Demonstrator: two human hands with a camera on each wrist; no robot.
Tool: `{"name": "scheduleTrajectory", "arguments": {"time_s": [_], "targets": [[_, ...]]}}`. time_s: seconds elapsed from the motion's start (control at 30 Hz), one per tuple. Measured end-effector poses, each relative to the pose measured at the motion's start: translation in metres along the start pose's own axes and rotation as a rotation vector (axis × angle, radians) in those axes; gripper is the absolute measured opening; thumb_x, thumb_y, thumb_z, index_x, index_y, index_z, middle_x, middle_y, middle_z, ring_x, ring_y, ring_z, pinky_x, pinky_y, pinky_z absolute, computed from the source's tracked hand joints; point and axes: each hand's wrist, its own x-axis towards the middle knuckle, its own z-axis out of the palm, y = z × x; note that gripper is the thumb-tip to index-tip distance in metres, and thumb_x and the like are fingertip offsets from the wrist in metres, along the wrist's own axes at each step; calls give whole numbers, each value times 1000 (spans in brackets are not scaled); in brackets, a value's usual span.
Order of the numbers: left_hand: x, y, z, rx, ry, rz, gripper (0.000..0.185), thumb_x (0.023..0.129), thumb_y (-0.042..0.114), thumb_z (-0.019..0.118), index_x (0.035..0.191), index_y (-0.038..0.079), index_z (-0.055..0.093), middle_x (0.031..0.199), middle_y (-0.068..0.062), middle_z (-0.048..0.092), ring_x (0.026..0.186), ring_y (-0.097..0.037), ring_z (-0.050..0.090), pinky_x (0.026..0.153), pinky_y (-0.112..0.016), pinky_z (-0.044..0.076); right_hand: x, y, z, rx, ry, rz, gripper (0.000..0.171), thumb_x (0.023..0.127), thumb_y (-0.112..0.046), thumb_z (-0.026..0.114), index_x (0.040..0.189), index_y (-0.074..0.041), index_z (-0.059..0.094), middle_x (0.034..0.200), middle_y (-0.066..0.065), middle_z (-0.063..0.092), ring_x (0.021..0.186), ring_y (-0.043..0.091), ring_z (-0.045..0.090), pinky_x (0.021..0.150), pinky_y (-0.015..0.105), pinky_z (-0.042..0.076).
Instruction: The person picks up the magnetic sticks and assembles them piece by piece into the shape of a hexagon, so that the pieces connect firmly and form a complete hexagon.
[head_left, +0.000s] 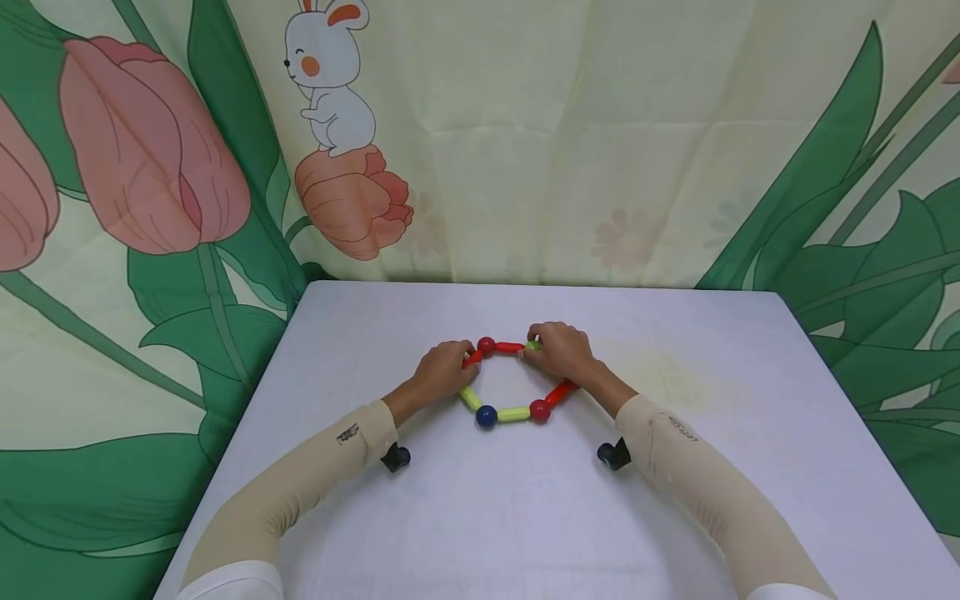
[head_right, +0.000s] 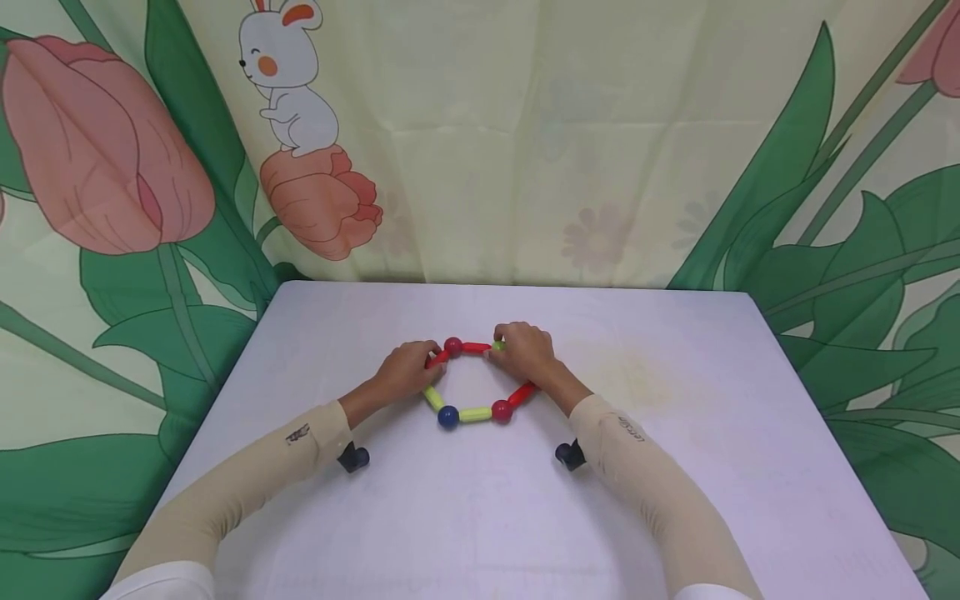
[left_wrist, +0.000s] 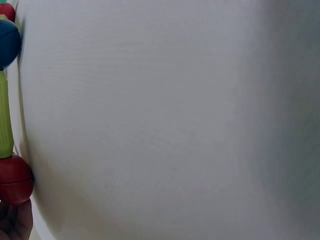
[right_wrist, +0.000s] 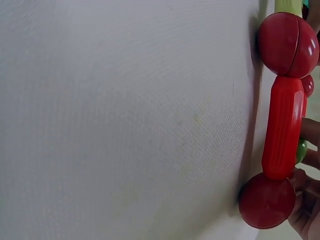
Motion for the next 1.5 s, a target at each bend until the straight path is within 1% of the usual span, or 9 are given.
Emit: {"name": "scheduleTrajectory", "arguments": {"time_s": [0.23, 0.33, 0.47, 0.6, 0.73, 0.87, 1.03, 1.37, 1.5], "targets": [[-6, -5, -8, -35, -62, -9, 37, 94, 29, 69, 123, 6, 64, 85, -3, 66, 70, -15, 58, 60, -23, 49, -7, 11, -13, 46, -96, -21, 50, 90, -35, 73, 132, -9, 63, 112, 12, 70, 96, 26, 65, 75, 39, 55], [-12, -10, -17, -52, -95, -27, 40, 95, 32, 69, 126, 8, 63, 81, -2, 64, 70, -16, 58, 60, -25, 49, -17, 21, -25, 74, -99, -2, 51, 91, -36, 71, 133, -9, 62, 114, 13, 69, 95, 27, 64, 72, 37, 55], [-21, -19, -28, -59, -145, -39, 41, 96, 37, 67, 126, 10, 63, 84, 0, 64, 73, -16, 58, 62, -25, 49, -35, 37, -39, 85, -140, 34, 50, 91, -40, 71, 129, -8, 63, 107, 12, 69, 88, 25, 62, 67, 34, 53], [-30, -26, -34, -57, -213, 28, 42, 96, 36, 68, 129, 9, 63, 88, -1, 66, 77, -14, 58, 66, -25, 50, -53, 50, -44, 82, -221, 57, 52, 90, -43, 72, 127, -8, 63, 100, 9, 69, 87, 22, 61, 69, 33, 51], [-33, -30, -32, -63, -260, 88, 46, 95, 30, 70, 136, 10, 60, 89, 0, 65, 78, -14, 57, 68, -25, 49, -65, 55, -38, 88, -244, 39, 48, 91, -36, 72, 128, -5, 65, 101, 9, 70, 87, 21, 62, 70, 34, 53], [-33, -34, -24, -59, -240, 110, 46, 97, 26, 68, 139, 12, 59, 90, 0, 65, 78, -13, 56, 69, -24, 48, -70, 55, -28, 100, -210, 35, 42, 93, -30, 70, 126, -4, 68, 103, 12, 72, 86, 21, 62, 69, 33, 52], [-36, -31, -24, -70, -229, 135, 45, 98, 24, 67, 140, 9, 59, 91, -2, 65, 79, -13, 54, 69, -25, 46, -70, 50, -22, 151, -195, 31, 42, 95, -27, 69, 131, -5, 66, 108, 15, 73, 89, 22, 61, 68, 30, 48], [-36, -24, -25, -57, -227, 139, 46, 98, 23, 66, 141, 8, 58, 95, -2, 67, 82, -14, 55, 72, -25, 47, -66, 44, -18, 167, -201, 14, 40, 94, -27, 70, 126, -4, 69, 98, 8, 72, 84, 19, 58, 65, 29, 46], [-35, -24, -23, -57, -234, 128, 46, 99, 22, 65, 141, 7, 57, 98, -3, 67, 84, -15, 55, 74, -26, 48, -65, 42, -17, 190, -218, 8, 38, 93, -26, 71, 123, -2, 70, 99, 7, 72, 89, 21, 59, 69, 30, 48]]}}
